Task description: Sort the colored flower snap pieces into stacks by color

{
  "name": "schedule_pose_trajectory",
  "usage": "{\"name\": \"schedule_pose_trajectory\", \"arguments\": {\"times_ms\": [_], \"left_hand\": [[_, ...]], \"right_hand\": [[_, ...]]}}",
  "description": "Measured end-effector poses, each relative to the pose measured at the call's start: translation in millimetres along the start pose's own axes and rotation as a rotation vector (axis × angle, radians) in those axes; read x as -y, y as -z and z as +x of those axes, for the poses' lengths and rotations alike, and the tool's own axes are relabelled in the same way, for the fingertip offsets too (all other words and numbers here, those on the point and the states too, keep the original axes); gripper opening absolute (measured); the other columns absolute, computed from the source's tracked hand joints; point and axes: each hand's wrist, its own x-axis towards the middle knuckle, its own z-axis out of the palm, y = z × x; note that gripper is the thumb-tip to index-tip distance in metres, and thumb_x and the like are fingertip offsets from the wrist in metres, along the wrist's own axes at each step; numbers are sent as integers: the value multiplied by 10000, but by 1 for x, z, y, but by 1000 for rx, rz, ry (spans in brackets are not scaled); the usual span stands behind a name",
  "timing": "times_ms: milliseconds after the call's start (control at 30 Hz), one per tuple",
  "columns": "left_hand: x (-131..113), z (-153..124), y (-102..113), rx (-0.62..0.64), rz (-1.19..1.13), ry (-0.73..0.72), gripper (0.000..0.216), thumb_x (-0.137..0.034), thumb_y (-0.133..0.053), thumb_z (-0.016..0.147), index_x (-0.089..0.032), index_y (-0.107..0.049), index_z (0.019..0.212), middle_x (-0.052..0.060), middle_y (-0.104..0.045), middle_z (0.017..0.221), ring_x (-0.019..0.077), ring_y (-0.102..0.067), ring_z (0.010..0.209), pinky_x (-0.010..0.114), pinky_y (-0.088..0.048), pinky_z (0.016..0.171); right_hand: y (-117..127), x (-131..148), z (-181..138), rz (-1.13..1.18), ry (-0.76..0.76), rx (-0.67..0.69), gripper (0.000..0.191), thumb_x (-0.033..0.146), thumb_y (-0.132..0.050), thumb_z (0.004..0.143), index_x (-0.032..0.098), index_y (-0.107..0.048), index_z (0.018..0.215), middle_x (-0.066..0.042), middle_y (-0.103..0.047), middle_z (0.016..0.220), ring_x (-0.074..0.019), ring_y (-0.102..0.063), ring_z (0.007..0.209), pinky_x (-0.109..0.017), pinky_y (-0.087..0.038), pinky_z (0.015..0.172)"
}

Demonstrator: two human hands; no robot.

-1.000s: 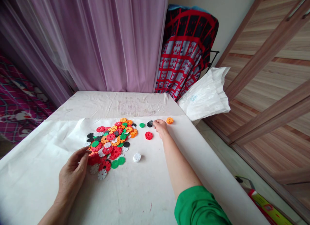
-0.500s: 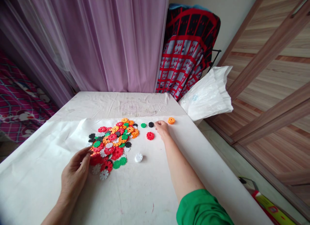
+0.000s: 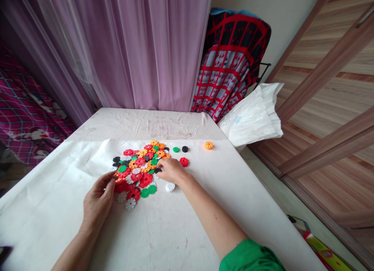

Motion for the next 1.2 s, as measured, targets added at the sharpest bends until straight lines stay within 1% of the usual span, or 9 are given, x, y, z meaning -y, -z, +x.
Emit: {"name": "schedule_pose_trajectory", "arguments": {"times_ms": [133,267,467,600,733,833,933,1067,1200], "left_hand": [[4,0,-1,-4,-4,-25,437,-525,-562,757,-252,-745,1046,38,-793,952,188,-692,750,278,-539,646],[7,1,-2,-2,-14,-10,446,-530,-559,764,-251,-740,1062,38,-792,956,188,-691,743,277,-537,630],[6,1,-2,-2,-32,-4,419,-507,-573,763,-248,-733,1050,35,-786,940,192,-698,763,293,-558,675],[8,6,3,-95,-146,-13,403,-468,-557,784,-221,-711,1062,56,-771,993,201,-716,835,330,-581,774],[10,16,16,-251,-86,-18,381,-378,-533,792,-217,-707,1090,69,-760,1073,227,-709,997,402,-542,981],[12,23,27,-290,51,30,412,-351,-518,798,-227,-716,1138,80,-743,1154,277,-675,1116,469,-489,1068],[14,30,36,-235,236,15,436,-343,-497,832,-241,-706,1201,93,-708,1265,310,-644,1181,500,-484,1060],[21,37,42,-1,578,-180,415,-349,-423,919,-207,-710,1183,127,-679,1346,342,-582,1286,555,-421,1108],[24,37,40,73,765,-263,460,-395,-353,981,-219,-675,1259,102,-618,1454,349,-454,1422,608,-304,1182]], "right_hand": [[-12,0,3,-18,18,6,195,144,-754,718,243,-686,872,11,-737,904,-153,-660,774,-252,-449,710],[-15,-9,2,60,-27,-8,253,154,-755,710,246,-645,918,37,-727,858,-138,-649,732,-245,-445,691],[28,-46,8,77,-199,-209,280,178,-746,722,241,-607,957,24,-728,946,-121,-637,735,-252,-460,724],[55,-81,25,-17,-369,-377,246,213,-739,762,237,-599,963,0,-732,962,-153,-661,831,-278,-461,774],[57,-98,37,-41,-389,-354,255,244,-747,772,237,-610,987,-9,-738,986,-161,-667,851,-279,-461,770],[53,-101,41,-54,-376,-334,251,242,-743,778,240,-625,1000,-11,-737,986,-162,-670,862,-279,-463,777],[52,-103,41,-78,-366,-334,233,241,-750,767,241,-638,971,-11,-734,989,-161,-666,866,-273,-464,780],[55,-99,32,-99,-314,-397,119,234,-695,797,237,-658,910,-9,-735,997,-151,-650,811,-271,-464,766],[41,-63,14,-80,-150,-343,92,189,-624,823,243,-700,823,4,-732,898,-146,-642,754,-259,-460,737]]}}
